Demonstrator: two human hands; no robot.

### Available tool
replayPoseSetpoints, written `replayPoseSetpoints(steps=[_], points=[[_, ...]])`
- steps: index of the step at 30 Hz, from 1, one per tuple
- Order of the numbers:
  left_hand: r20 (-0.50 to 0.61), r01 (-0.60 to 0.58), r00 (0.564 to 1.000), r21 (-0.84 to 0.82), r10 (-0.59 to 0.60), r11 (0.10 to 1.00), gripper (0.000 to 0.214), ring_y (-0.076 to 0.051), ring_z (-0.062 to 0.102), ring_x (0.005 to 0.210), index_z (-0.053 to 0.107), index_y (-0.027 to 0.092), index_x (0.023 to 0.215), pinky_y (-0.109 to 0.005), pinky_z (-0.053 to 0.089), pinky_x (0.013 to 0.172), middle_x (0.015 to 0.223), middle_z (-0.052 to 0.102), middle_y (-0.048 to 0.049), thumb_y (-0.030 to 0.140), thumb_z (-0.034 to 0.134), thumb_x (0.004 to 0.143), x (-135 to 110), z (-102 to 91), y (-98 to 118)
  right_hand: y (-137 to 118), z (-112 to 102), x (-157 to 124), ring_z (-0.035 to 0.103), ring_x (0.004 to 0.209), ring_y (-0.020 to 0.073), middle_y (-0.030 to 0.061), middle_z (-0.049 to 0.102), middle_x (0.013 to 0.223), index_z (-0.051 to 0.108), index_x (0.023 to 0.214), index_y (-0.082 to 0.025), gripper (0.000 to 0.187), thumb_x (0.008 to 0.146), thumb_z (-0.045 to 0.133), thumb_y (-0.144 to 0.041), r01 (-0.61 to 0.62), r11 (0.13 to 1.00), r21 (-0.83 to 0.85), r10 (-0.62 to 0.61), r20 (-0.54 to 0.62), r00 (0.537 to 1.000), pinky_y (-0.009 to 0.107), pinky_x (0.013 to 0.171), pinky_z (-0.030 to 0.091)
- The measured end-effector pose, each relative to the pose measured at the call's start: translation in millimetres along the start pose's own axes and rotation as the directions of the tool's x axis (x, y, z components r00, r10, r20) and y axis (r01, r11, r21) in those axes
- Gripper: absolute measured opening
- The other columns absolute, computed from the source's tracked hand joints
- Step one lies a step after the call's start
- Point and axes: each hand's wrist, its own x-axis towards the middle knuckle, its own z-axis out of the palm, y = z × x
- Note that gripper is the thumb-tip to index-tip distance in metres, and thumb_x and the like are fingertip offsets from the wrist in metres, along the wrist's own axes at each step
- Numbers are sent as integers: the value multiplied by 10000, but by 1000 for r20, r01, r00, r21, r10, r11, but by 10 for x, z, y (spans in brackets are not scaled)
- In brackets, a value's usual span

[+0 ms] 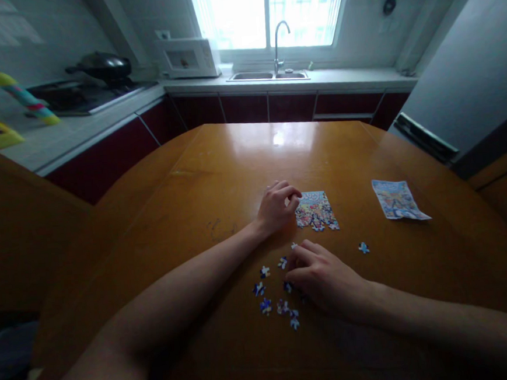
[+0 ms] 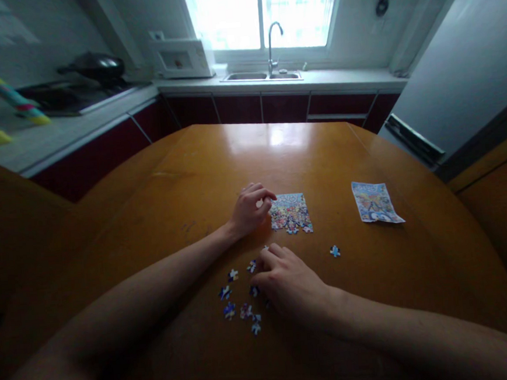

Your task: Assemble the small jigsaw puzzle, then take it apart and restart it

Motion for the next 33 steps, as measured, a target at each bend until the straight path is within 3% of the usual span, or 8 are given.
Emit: replayPoseSetpoints(steps=[5,9,13,20,24,29,33], points=[[1,6,1000,5,-6,1000,193,-180,584,839,705,201,812,-352,467,856,834,665,-21,138,540,890,-1,2,3,-24,-9,-20,501,923,197,64,630,989,731,966,-225,189,926,581,-116,-51,999,-4,51,-47,998,335,823,431],[11,2,1000,6,-2,1000,197,-177,581,826,703,201,813,-349,467,850,826,662,-20,133,536,891,-3,2,-1,-77,11,-36,515,943,224,79,634,984,713,905,-195,84,913,663,-262,-140,988,-65,138,-42,990,376,843,433],[0,9,1000,7,-9,1000,193,-183,579,833,704,202,805,-346,462,842,813,658,-18,131,543,884,0,-3,12,-97,36,-27,518,960,245,76,638,972,694,850,-193,187,834,762,-367,-172,980,-97,169,-41,985,394,845,425],[-3,2,1000,-1,-2,1000,194,-180,573,812,712,201,811,-345,459,834,807,654,-17,133,545,883,-7,9,-2,-121,60,-22,507,944,224,70,632,959,685,841,-186,37,846,692,-221,-178,981,-76,174,-51,983,369,838,420],[5,2,1000,-10,-2,1000,189,-180,575,808,711,201,808,-347,463,837,811,658,-19,143,548,885,-5,9,-11,-95,62,-24,505,949,220,73,631,965,703,905,-190,68,855,657,-187,-161,987,-23,159,-63,985,364,850,435],[10,3,1000,-15,-3,1000,191,-184,580,819,708,203,804,-352,461,834,810,657,-21,150,544,887,-2,-10,20,13,-62,-47,521,944,212,61,634,937,690,882,-192,61,857,646,-158,-122,991,54,128,-139,982,352,854,459],[31,-7,999,-8,8,1000,197,-189,577,832,709,204,814,-354,456,836,805,648,-24,157,533,889,-7,-27,40,308,-243,-88,544,961,217,56,651,944,686,899,-206,71,853,659,-159,-112,990,82,130,-272,953,379,880,469]])
